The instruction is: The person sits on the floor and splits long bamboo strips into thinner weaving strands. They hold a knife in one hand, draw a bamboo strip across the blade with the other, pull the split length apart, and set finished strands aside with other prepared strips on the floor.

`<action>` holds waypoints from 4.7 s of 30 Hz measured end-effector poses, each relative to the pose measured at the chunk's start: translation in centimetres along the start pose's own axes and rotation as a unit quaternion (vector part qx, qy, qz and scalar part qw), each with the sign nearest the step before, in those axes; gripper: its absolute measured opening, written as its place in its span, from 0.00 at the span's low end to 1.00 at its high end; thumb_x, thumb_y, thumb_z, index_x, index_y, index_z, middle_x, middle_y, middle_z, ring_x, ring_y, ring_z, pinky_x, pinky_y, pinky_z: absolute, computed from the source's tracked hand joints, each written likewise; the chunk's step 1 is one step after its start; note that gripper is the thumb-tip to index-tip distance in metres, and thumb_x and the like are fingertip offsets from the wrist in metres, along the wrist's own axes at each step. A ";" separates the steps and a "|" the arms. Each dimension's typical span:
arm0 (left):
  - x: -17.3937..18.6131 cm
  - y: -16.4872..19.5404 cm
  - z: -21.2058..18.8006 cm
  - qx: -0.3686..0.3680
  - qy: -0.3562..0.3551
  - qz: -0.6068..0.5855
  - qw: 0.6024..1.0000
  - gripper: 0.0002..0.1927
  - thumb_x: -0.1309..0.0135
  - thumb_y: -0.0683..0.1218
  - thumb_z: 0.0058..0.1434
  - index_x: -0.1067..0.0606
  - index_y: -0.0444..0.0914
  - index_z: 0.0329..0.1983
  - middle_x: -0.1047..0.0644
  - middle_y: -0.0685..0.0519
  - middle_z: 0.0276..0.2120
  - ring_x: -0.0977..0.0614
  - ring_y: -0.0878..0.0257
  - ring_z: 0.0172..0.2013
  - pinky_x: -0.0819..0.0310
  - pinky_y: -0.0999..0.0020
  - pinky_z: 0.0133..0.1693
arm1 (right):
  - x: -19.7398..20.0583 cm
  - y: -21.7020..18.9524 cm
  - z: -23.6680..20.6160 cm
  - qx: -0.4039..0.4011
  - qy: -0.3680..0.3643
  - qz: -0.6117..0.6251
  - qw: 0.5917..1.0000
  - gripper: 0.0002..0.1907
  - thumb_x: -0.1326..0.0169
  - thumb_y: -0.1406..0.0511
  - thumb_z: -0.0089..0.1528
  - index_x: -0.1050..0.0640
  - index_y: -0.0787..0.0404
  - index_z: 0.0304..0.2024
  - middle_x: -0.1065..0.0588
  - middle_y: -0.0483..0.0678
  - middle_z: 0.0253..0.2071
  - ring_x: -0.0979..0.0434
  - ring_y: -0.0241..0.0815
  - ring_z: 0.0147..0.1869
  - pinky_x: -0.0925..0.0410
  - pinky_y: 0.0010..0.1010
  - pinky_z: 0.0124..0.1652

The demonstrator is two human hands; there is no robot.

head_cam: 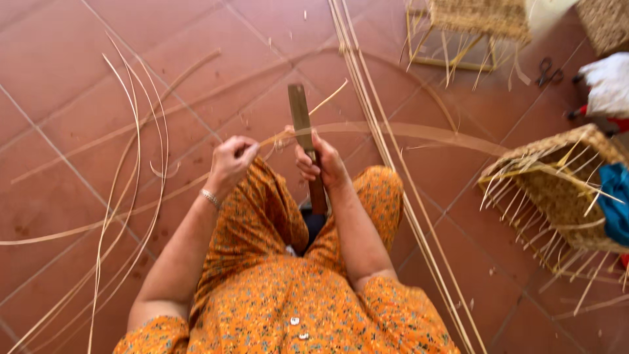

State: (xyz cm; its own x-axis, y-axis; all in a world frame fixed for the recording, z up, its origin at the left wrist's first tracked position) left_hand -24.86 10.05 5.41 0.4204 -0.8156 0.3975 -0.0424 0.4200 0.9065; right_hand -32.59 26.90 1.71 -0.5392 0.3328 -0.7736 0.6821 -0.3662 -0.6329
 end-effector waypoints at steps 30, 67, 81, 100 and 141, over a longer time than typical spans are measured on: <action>8.3 16.8 -12.1 -0.305 -0.297 -0.231 0.875 0.12 0.42 0.48 0.56 0.21 0.34 0.37 0.22 0.51 0.29 0.21 0.62 0.26 0.27 0.67 0.27 | -18.0 0.3 -14.8 -0.022 -0.405 -0.137 0.904 0.18 0.56 0.62 0.81 0.33 0.66 0.69 0.22 0.52 0.50 0.20 0.44 0.44 0.27 0.29 0.43; 1.1 3.0 -4.6 -0.200 -0.205 -0.122 0.950 0.03 0.38 0.41 0.68 0.21 0.39 0.41 0.25 0.59 0.32 0.28 0.67 0.34 0.37 0.70 0.45 | 4.5 0.6 -4.8 0.020 0.011 0.122 0.992 0.28 0.64 0.50 0.77 0.37 0.60 0.71 0.37 0.44 0.24 0.44 0.29 0.17 0.42 0.24 0.18; -1.8 -0.3 -3.9 -0.174 -0.251 -0.209 0.929 0.02 0.41 0.40 0.70 0.21 0.36 0.42 0.24 0.57 0.32 0.25 0.69 0.33 0.32 0.72 0.37 | 7.9 -0.4 -1.2 0.002 0.137 -0.010 0.991 0.28 0.63 0.50 0.76 0.35 0.62 0.70 0.36 0.44 0.26 0.44 0.30 0.19 0.42 0.25 0.21; -0.8 -2.0 -3.2 -0.031 -0.261 -0.284 0.922 0.05 0.42 0.42 0.69 0.21 0.34 0.42 0.26 0.61 0.36 0.28 0.74 0.39 0.32 0.77 0.42 | 5.7 -2.1 1.3 0.004 0.218 -0.028 0.975 0.26 0.66 0.49 0.74 0.35 0.56 0.67 0.34 0.42 0.24 0.42 0.31 0.20 0.40 0.26 0.22; -1.6 0.3 -1.9 0.048 -0.199 -0.315 0.927 0.07 0.42 0.43 0.67 0.20 0.34 0.44 0.24 0.62 0.34 0.26 0.75 0.37 0.29 0.78 0.41 | -0.1 1.5 0.1 -0.043 0.045 -0.007 0.998 0.31 0.59 0.50 0.74 0.34 0.71 0.65 0.34 0.43 0.24 0.42 0.28 0.18 0.42 0.22 0.17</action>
State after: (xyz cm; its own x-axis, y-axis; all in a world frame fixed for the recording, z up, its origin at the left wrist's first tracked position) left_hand -23.85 12.25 4.81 0.0216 -0.9773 -0.2107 0.0099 -0.2105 0.9775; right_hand -31.57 26.27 0.84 -0.5047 0.4152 -0.7569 0.7169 -0.2869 -0.6354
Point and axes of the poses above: each hand's wrist, its own z-axis towards the middle knuckle, its own x-axis out of the back of the hand, y = z × x, the point moved 6 cm from there along z, towards the middle knuckle
